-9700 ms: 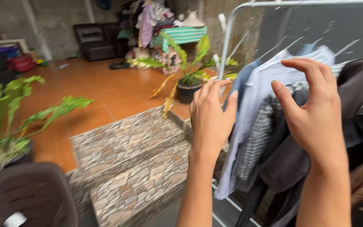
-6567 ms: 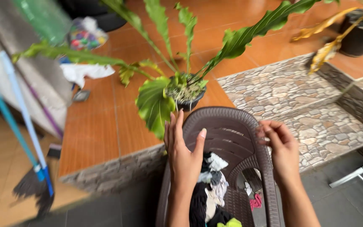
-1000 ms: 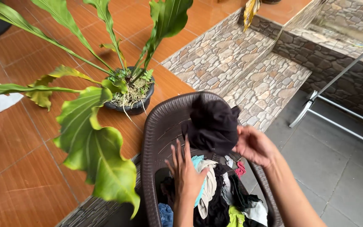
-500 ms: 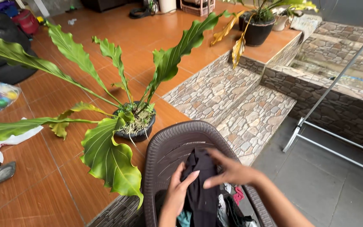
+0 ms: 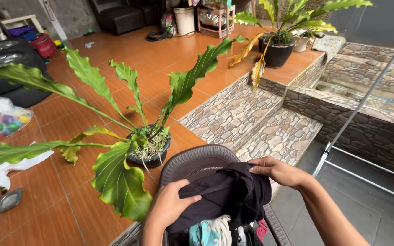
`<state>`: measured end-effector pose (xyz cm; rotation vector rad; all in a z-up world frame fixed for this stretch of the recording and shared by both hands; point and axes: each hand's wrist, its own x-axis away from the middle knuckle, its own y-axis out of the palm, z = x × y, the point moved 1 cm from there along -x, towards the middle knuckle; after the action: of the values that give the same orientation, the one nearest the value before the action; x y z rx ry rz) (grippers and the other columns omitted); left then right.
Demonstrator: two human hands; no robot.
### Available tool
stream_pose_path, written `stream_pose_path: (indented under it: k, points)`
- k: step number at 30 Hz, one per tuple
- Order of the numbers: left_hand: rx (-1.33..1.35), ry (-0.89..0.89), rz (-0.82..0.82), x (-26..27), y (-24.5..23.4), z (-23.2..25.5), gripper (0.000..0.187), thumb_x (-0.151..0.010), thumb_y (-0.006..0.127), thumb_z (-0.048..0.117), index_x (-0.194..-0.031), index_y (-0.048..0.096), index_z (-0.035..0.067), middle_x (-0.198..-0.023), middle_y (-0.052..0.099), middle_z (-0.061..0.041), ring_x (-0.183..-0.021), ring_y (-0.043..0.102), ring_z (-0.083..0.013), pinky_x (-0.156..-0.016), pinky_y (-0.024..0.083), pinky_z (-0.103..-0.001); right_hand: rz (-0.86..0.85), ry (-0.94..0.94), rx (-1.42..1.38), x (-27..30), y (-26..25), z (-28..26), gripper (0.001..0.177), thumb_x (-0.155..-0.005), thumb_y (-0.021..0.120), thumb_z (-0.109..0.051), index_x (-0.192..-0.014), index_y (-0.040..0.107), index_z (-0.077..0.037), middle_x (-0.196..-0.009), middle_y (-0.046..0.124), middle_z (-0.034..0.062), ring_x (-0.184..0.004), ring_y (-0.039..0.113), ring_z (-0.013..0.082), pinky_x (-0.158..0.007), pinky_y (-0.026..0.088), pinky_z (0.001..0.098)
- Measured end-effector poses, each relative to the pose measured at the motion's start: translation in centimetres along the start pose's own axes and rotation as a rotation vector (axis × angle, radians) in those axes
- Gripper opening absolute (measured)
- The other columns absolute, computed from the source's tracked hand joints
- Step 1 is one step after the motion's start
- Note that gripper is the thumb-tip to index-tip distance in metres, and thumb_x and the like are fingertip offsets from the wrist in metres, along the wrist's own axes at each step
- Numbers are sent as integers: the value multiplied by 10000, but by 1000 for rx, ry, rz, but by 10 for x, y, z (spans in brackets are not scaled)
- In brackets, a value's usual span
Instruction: The recorder is sorting through a pile of laundry in a chair and hanging items onto a clothes rack.
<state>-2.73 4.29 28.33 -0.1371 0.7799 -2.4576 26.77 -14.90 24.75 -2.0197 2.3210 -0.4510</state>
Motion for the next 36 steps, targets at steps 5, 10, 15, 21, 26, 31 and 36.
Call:
stream_pose_path:
  k: [5,10,15,21,26,31,36]
  points:
    - [-349,-281,67,-5,-15,22,429,-760,819,332,-1151,733,178,-1009,750,-181,-1001,706,-377,-845,555,-432,306,-76,116,7,-28,12,388,-1020,516,-215,-1306,647,11,-1175,770,73,-1100,668,118,-1019,495,287]
    - [-271,-278,246,-27,-9,-7,412,-800,670,175,-1210,685,136,-997,744,-223,-969,714,-401,-855,544,-449,631,-144,178,7,-44,30,370,-1076,476,-219,-1268,642,50,-1081,751,119,-1033,644,182,-949,517,339]
    - [530,-149,292,-38,2,-22,474,-996,481,331,-1369,619,73,-1318,717,-119,-1216,642,-252,-1036,447,-367,900,-206,340,20,1,-21,633,-876,685,-325,-1399,461,-48,-1106,635,165,-983,651,260,-862,486,360]
    - [1072,-115,136,-19,-19,14,577,-1018,373,438,-1521,481,178,-1402,598,-59,-1203,602,-230,-963,510,-495,611,-80,1057,33,55,-37,842,-697,787,-369,-1445,447,-186,-1169,618,190,-987,676,352,-796,564,418]
    - [935,-226,156,-22,-17,-41,573,-1019,387,462,-1390,572,66,-1275,692,-110,-1118,683,-217,-935,550,-442,614,-179,835,21,-32,47,527,-717,712,-107,-1233,603,-105,-1049,708,162,-965,705,335,-823,587,416]
    - [631,-366,281,-29,-25,-90,474,-1007,470,342,-1253,647,-23,-1144,755,-174,-961,720,-248,-899,555,-459,184,12,148,41,-82,80,343,-870,711,-91,-1190,669,26,-1013,753,189,-891,688,264,-774,567,409]
    - [1902,105,-420,-25,48,-43,806,-944,476,767,-1236,573,21,-1144,663,-113,-1029,606,-301,-963,468,-490,499,89,-830,45,-44,59,432,-920,590,-226,-1310,623,-43,-1198,731,129,-1027,698,236,-922,556,395]
